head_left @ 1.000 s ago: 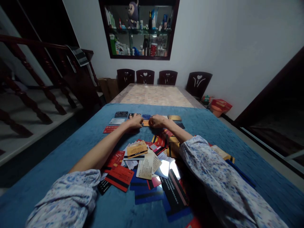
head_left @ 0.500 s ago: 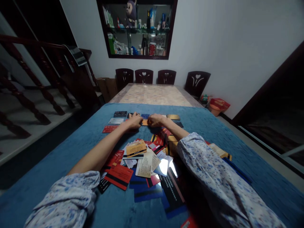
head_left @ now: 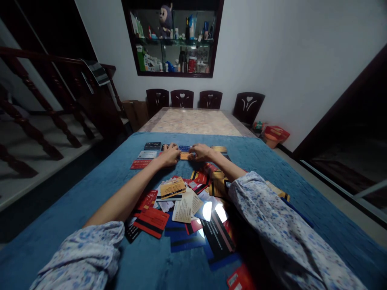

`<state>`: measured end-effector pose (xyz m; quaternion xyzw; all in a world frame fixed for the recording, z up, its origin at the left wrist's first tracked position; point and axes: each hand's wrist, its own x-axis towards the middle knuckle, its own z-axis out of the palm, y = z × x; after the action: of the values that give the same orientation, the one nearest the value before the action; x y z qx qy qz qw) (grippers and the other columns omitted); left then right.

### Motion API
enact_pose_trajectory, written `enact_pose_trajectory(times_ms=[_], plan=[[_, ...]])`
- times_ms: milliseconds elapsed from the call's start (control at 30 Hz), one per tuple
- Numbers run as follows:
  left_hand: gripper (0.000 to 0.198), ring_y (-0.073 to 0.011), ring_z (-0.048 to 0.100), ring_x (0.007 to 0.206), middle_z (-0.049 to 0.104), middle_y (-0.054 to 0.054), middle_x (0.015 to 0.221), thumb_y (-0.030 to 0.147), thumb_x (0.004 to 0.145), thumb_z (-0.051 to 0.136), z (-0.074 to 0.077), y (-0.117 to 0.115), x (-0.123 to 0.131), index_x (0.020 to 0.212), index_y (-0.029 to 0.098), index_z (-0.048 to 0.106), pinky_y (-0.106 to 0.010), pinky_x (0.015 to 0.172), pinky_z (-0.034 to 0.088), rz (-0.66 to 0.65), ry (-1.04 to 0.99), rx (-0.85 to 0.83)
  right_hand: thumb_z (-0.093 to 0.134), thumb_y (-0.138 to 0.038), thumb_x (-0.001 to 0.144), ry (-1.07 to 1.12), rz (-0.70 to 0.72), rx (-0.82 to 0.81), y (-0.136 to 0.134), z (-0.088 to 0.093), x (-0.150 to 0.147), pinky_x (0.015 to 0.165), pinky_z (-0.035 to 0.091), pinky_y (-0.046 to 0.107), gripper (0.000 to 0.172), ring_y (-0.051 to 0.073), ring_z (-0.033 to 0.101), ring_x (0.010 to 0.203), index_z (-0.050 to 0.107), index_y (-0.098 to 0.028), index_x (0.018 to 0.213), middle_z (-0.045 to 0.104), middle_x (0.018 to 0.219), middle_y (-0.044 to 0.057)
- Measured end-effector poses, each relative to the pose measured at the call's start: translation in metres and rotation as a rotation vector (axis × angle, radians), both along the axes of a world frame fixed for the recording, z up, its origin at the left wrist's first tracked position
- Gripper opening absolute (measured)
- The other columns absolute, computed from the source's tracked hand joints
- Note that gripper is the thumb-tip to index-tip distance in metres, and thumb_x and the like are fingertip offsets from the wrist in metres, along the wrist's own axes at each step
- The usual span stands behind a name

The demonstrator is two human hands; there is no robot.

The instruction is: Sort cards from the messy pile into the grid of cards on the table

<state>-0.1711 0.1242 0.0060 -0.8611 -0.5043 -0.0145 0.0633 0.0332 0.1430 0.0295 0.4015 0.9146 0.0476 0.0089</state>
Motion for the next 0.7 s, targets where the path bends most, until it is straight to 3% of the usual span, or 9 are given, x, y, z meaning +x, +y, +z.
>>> enact_pose_trajectory(times_ms=[133, 267, 500, 700], plan=[[0.033, -0.0363, 0.038, 0.130, 0.061, -0.018, 0.124, 0.015, 0.082, 0.050, 0.001, -0.009, 0.003, 0.110, 0.015, 0.069, -0.055, 0.098, 0.032, -0.024, -0.026, 0.044, 0.060, -0.021, 0.085, 0.011, 0.007, -0.010, -0.007, 0.005, 0.014, 0.081, 0.046, 0.027, 0.041, 0.024, 0.064, 0.109, 0.069, -0.021, 0.125, 0.068, 0.126, 0.011], [0.030, -0.0351, 0.039, 0.129, 0.063, -0.015, 0.123, 0.016, 0.085, 0.051, 0.002, -0.023, 0.008, 0.109, 0.017, 0.069, -0.054, 0.097, 0.032, -0.033, -0.076, 0.084, 0.058, -0.019, 0.087, 0.054, 0.016, -0.007, -0.015, 0.002, 0.027, 0.080, 0.045, 0.028, 0.034, 0.023, 0.065, 0.107, 0.072, -0.023, 0.118, 0.071, 0.119, 0.010], [0.025, -0.0344, 0.039, 0.128, 0.065, -0.013, 0.120, 0.015, 0.085, 0.053, 0.004, -0.053, 0.016, 0.103, 0.018, 0.070, -0.053, 0.095, 0.032, -0.058, -0.117, 0.113, 0.056, -0.010, 0.086, 0.211, 0.099, 0.020, -0.031, -0.014, 0.052, 0.085, 0.045, 0.029, 0.031, 0.022, 0.065, 0.102, 0.076, -0.021, 0.107, 0.075, 0.108, 0.009], [0.027, -0.0351, 0.039, 0.128, 0.066, -0.014, 0.118, 0.015, 0.085, 0.054, 0.010, -0.080, 0.032, 0.105, 0.018, 0.071, -0.055, 0.096, 0.033, -0.052, -0.153, 0.086, 0.058, -0.009, 0.084, 0.292, 0.192, -0.018, -0.050, -0.033, 0.074, 0.090, 0.046, 0.030, 0.033, 0.020, 0.064, 0.104, 0.074, -0.020, 0.110, 0.073, 0.113, 0.010]])
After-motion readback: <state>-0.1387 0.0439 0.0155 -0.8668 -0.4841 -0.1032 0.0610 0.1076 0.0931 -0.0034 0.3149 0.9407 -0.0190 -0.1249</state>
